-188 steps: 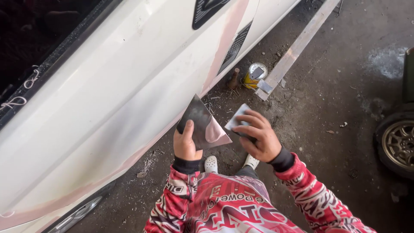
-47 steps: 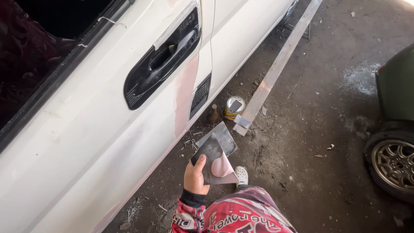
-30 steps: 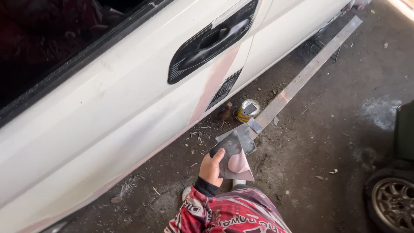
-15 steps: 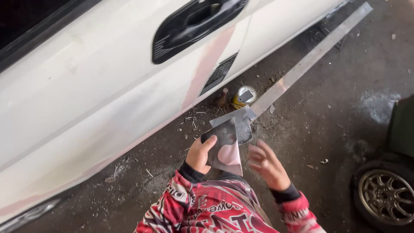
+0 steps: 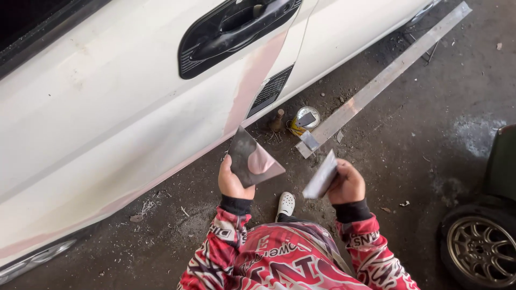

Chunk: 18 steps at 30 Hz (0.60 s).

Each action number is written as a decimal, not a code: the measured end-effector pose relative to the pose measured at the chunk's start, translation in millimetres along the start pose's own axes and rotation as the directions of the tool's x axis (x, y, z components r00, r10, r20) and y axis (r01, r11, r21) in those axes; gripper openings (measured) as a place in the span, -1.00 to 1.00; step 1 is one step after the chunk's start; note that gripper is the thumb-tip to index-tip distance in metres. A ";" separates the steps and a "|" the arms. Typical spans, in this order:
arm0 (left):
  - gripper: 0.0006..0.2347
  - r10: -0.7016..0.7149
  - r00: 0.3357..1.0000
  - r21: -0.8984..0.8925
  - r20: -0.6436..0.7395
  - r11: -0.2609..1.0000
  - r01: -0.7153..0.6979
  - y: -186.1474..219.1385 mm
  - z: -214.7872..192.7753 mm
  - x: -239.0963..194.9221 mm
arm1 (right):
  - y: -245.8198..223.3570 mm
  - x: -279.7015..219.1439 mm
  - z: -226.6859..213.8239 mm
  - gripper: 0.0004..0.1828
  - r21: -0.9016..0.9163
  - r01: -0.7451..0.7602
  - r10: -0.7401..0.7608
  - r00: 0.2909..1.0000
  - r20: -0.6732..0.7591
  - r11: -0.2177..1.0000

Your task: The person scoops a pink body filler from a container onto a metal spreader and applies it to a damaged area on the side of a white car. They use a smaller metal tool to smooth and shape the filler along the car's body panel.

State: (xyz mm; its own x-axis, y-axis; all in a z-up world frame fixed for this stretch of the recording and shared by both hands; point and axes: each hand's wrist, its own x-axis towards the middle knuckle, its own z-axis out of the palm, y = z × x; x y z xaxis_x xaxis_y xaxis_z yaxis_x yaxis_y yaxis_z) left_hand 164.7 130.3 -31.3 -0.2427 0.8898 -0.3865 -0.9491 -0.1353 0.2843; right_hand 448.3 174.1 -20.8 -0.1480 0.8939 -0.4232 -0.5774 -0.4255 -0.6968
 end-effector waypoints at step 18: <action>-0.52 0.069 0.983 0.688 0.168 0.706 -0.167 -134.5 -77.7 19.8 | 35.8 11.0 -18.2 -0.64 -0.659 0.206 0.024 0.947 0.321 0.723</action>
State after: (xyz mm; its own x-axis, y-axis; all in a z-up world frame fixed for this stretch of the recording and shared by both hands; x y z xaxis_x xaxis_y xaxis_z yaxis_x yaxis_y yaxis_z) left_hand 271.9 132.3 -145.4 -0.2707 0.9388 -0.2132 -0.4912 0.0558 0.8693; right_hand 440.6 166.1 -60.9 -0.4119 0.8814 -0.2311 0.0815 -0.2169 -0.9728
